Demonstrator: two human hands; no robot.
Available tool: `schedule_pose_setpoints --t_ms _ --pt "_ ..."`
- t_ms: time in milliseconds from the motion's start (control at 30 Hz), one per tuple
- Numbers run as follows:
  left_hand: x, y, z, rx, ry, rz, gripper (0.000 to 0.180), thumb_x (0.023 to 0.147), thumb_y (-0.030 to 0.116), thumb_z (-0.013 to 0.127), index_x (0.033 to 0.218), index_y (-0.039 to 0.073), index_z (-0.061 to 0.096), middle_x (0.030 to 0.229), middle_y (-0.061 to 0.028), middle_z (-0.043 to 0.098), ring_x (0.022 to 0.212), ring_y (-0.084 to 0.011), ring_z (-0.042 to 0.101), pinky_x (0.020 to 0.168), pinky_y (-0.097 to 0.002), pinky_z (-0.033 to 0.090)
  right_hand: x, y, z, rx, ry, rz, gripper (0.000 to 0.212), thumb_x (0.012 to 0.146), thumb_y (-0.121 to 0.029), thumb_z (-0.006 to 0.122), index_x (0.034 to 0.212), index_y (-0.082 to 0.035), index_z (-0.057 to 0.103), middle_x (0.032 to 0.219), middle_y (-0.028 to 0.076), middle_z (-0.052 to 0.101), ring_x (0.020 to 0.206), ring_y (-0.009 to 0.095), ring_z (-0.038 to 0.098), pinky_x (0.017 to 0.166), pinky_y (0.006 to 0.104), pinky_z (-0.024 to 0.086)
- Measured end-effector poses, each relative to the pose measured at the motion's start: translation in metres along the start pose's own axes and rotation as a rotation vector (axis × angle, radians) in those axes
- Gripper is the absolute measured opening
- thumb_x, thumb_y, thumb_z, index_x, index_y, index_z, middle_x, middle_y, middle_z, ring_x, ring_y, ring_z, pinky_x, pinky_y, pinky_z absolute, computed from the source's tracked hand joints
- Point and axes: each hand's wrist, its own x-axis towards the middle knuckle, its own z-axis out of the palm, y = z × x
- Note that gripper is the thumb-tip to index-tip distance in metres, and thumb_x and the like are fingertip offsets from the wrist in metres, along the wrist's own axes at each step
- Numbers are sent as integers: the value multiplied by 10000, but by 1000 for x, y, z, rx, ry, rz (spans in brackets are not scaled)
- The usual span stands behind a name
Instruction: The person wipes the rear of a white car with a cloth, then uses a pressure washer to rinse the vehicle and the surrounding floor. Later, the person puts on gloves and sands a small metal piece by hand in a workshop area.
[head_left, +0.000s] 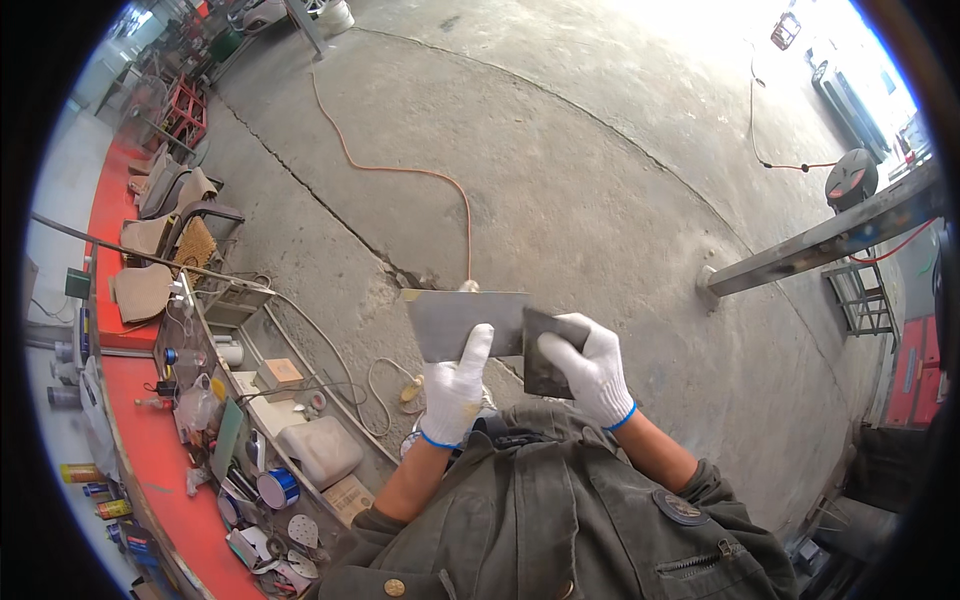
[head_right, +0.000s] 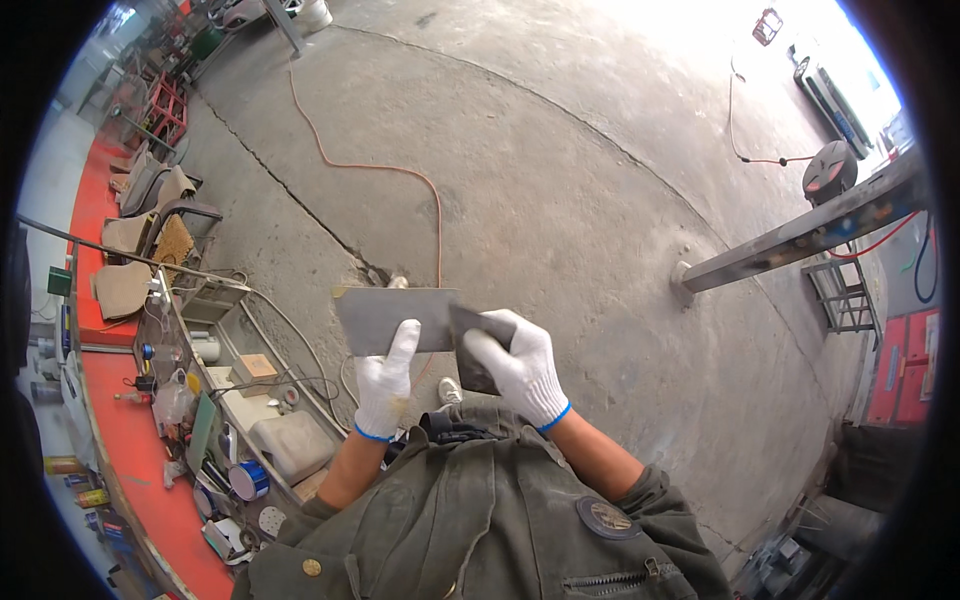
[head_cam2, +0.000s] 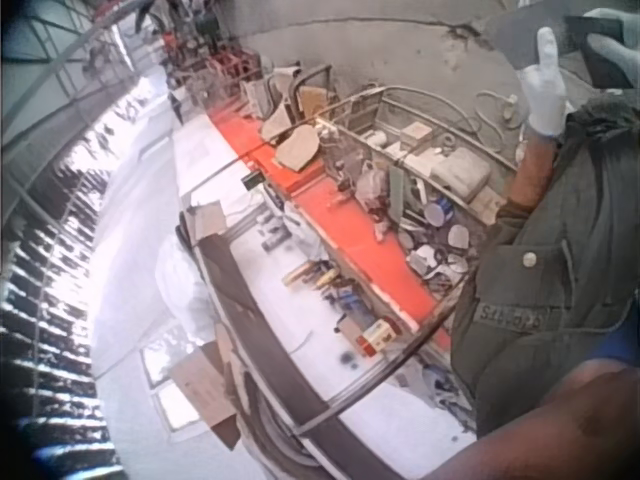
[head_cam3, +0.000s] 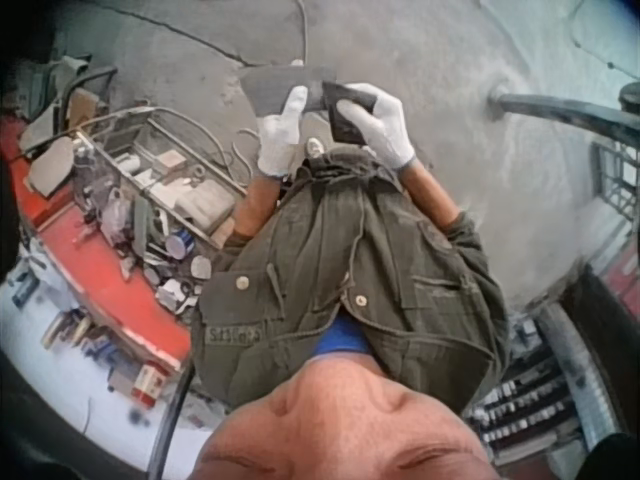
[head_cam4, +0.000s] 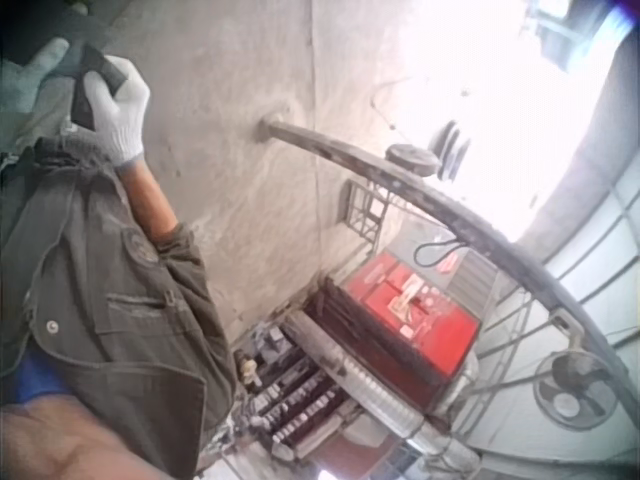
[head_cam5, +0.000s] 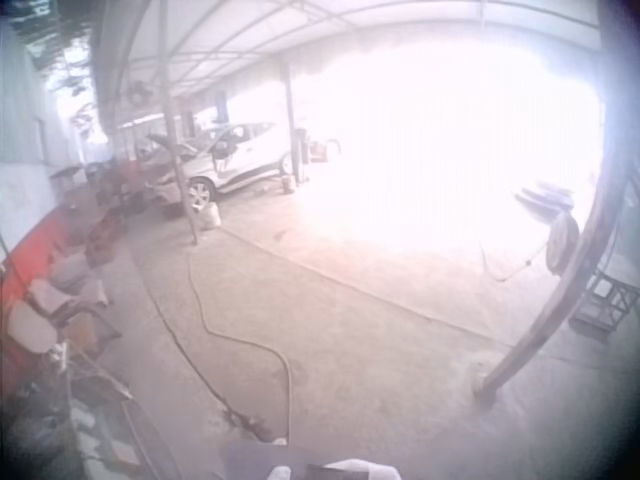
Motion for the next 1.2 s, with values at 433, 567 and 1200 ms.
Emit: schedule_pose_setpoints --t_ms 433,567,1200 --pt "-20 1 -9 202 -291 -193 378 925 87 649 1265 -45 552 974 -64 690 856 -105 629 737 -265 510 4 1 24 -100 200 -190 225 856 -141 675 991 38 661 823 84 687 783 109 604 711 283 498" --pt "-22 1 -16 240 -286 -284 342 929 73 627 1239 -64 578 1049 -78 675 928 -96 606 812 -270 499 3 -5 21 -159 174 -137 220 858 -142 673 990 34 665 815 85 688 762 107 606 697 283 499" --pt "-26 31 5 633 -10 170 293 967 112 549 1218 -39 562 925 -211 694 819 -252 709 719 -336 539 -9 -22 34 -274 102 -269 194 870 -127 661 999 18 664 803 165 693 720 155 673 668 315 524"
